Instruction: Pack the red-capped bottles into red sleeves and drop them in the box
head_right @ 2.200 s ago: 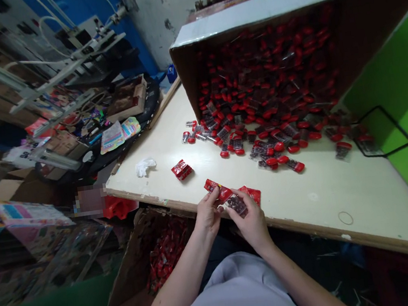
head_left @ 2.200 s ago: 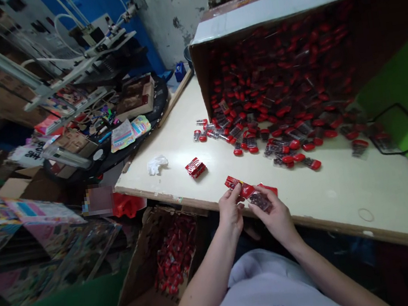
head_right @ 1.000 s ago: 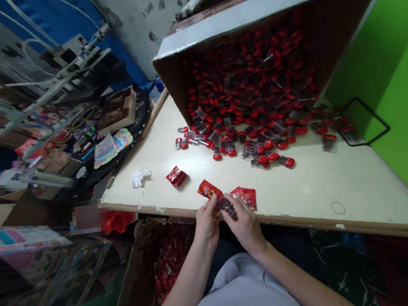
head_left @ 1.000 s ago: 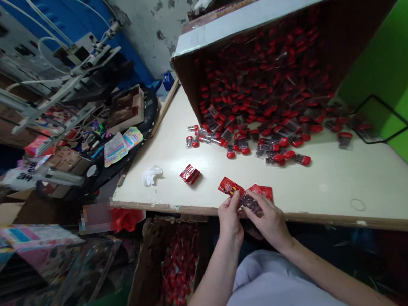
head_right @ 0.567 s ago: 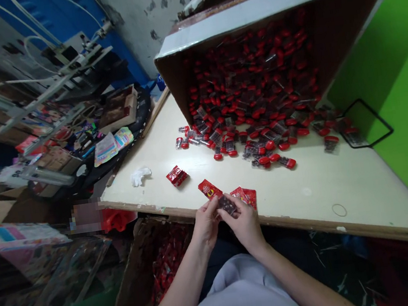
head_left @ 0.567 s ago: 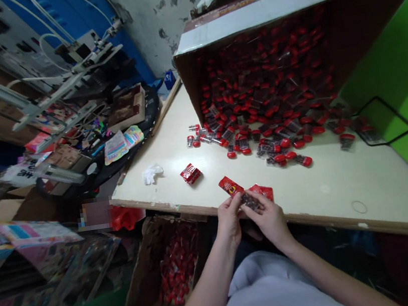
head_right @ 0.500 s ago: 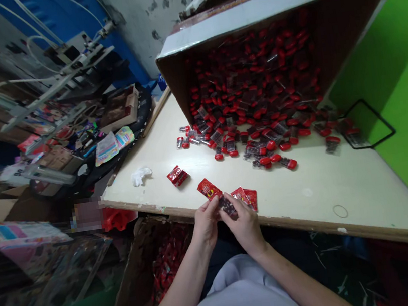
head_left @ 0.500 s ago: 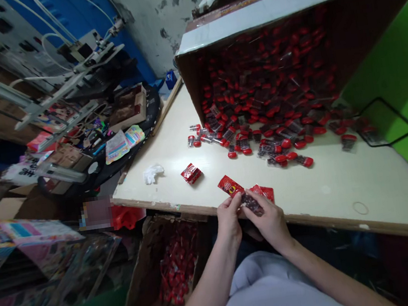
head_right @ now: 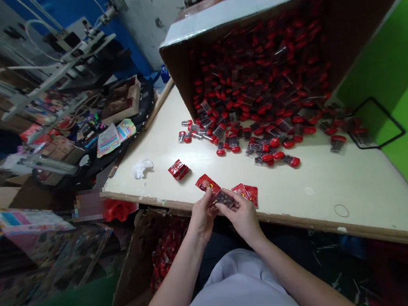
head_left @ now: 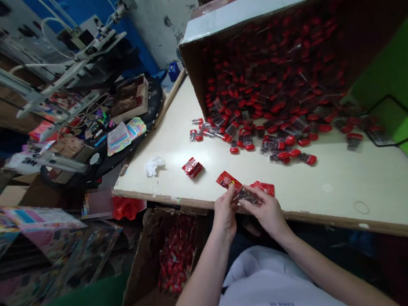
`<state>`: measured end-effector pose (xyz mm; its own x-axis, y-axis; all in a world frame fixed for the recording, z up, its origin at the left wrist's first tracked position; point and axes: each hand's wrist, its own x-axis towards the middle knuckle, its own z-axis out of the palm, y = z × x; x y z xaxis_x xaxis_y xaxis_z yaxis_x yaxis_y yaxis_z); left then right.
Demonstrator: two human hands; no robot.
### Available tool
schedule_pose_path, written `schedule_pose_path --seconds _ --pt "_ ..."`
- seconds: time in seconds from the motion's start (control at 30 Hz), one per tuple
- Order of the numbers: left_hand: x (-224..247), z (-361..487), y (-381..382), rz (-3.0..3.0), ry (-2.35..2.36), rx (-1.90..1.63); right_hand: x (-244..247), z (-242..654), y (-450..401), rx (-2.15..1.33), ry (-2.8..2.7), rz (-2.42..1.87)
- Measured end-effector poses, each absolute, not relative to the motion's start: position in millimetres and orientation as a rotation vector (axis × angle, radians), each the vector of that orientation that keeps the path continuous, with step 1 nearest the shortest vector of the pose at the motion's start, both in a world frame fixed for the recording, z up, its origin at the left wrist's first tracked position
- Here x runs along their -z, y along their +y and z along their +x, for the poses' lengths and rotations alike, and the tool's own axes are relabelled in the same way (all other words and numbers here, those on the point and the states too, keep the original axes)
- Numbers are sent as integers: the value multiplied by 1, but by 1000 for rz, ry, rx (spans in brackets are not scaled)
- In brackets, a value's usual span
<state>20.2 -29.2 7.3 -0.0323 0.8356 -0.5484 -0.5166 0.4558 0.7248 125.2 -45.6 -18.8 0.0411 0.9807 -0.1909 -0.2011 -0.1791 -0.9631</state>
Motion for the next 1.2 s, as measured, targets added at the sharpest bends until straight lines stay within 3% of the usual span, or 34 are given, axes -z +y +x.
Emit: schedule_pose_path --seconds 0.27,0.7,1.0,1.2 --pt "-10 20 -20 213 1116 -1139 10 146 -50 -1640 -1034 -1025" --pt "-32 29 -34 136 1035 -1138 13 154 -51 -1465 -1091 -1011" --pt "-35 30 -38 349 1125 -1231 4 148 -51 -1647 -913 -1098" --pt "-25 23 -40 473 1241 -1252 9 141 -57 -1429 -1015 -1197"
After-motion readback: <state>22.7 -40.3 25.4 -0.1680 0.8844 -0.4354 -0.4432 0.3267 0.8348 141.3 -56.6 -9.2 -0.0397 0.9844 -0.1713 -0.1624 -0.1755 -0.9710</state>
